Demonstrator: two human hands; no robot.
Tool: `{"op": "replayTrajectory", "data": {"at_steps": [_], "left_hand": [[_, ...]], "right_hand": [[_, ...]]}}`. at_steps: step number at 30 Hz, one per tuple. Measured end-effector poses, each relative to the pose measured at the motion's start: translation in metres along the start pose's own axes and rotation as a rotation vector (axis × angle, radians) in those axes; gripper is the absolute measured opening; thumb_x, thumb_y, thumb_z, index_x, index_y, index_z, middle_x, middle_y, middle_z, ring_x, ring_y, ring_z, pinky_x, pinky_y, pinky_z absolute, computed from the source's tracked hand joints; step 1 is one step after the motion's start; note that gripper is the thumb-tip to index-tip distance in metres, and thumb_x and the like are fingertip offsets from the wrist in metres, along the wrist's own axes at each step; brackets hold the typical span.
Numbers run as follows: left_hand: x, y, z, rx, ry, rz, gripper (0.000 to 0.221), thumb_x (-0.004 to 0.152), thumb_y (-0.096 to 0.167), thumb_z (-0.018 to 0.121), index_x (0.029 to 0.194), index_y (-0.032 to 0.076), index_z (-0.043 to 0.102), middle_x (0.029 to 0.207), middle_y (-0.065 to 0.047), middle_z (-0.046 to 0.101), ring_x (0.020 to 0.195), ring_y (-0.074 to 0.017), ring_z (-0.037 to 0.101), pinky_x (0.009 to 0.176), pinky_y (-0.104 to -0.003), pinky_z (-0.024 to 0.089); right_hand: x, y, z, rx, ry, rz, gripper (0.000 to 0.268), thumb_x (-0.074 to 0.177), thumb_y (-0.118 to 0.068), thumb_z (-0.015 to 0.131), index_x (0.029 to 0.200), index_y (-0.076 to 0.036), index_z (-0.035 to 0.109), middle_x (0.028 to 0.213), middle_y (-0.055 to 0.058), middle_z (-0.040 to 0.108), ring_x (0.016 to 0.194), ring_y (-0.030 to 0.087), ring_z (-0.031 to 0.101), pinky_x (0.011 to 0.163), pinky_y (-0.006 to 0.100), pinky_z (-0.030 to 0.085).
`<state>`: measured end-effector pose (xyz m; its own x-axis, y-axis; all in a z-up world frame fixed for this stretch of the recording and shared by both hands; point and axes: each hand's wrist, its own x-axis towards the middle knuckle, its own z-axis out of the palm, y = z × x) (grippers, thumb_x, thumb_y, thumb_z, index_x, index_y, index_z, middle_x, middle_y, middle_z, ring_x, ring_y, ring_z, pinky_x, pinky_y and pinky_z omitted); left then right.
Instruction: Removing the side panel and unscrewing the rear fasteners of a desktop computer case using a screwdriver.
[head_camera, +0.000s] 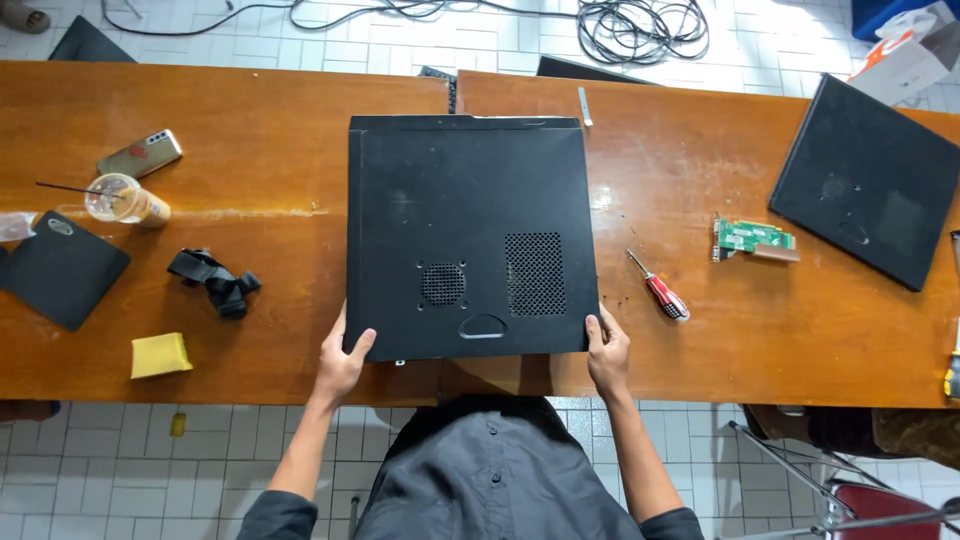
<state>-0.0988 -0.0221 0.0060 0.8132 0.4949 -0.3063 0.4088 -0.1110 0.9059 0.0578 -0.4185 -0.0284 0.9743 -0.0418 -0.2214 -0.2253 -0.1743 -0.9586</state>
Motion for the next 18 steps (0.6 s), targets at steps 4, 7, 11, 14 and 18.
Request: {"op": "replayTrajectory", "data": {"at_steps": [4,7,11,14,18], "left_hand": [[-0.024,0.032,0.0,-0.005,-0.062,-0.001,0.109,0.074,0.037,0.084,0.164,0.015,0.026,0.165,-0.02,0.032,0.15,-0.0363,0.032,0.123,-0.051,0.028],[-0.031,0.017,-0.006,0.14,-0.091,-0.09,0.12,0.07,0.028,0.088,0.166,0.029,0.016,0.165,-0.015,0.032,0.149,-0.0383,0.033,0.123,-0.052,0.03],[-0.018,-0.024,-0.002,0.177,0.004,0.04,0.11,0.073,0.023,0.088,0.164,0.025,0.026,0.156,-0.017,0.046,0.141,-0.0379,0.044,0.117,-0.051,0.04],[-0.007,-0.036,0.003,0.181,0.038,0.122,0.109,0.072,0.021,0.089,0.163,0.022,0.03,0.153,-0.017,0.049,0.138,-0.037,0.047,0.113,-0.05,0.044],[0.0,-0.032,0.007,0.141,0.078,0.211,0.11,0.068,0.016,0.091,0.162,0.02,0.034,0.151,-0.018,0.052,0.136,-0.036,0.048,0.111,-0.051,0.045]], "right_hand": [[-0.019,-0.027,-0.009,0.062,-0.099,-0.023,0.05,0.105,-0.015,0.053,0.152,-0.002,0.047,0.145,0.025,0.056,0.133,0.033,0.054,0.108,0.05,0.048],[-0.033,-0.022,-0.015,0.042,-0.198,0.059,0.061,0.1,-0.013,0.058,0.158,-0.009,0.039,0.157,0.02,0.045,0.142,0.032,0.043,0.113,0.052,0.043],[-0.02,0.005,-0.02,-0.056,-0.179,0.033,0.059,0.098,-0.018,0.064,0.155,-0.015,0.047,0.153,0.016,0.052,0.128,0.03,0.057,0.104,0.047,0.051],[-0.009,0.026,-0.025,-0.091,-0.16,-0.006,0.062,0.097,-0.023,0.067,0.155,-0.015,0.048,0.152,0.017,0.053,0.126,0.032,0.058,0.102,0.047,0.053],[0.0,0.022,-0.02,-0.119,-0.142,-0.033,0.063,0.096,-0.034,0.068,0.154,-0.018,0.049,0.151,0.019,0.053,0.125,0.037,0.058,0.102,0.046,0.053]]}}
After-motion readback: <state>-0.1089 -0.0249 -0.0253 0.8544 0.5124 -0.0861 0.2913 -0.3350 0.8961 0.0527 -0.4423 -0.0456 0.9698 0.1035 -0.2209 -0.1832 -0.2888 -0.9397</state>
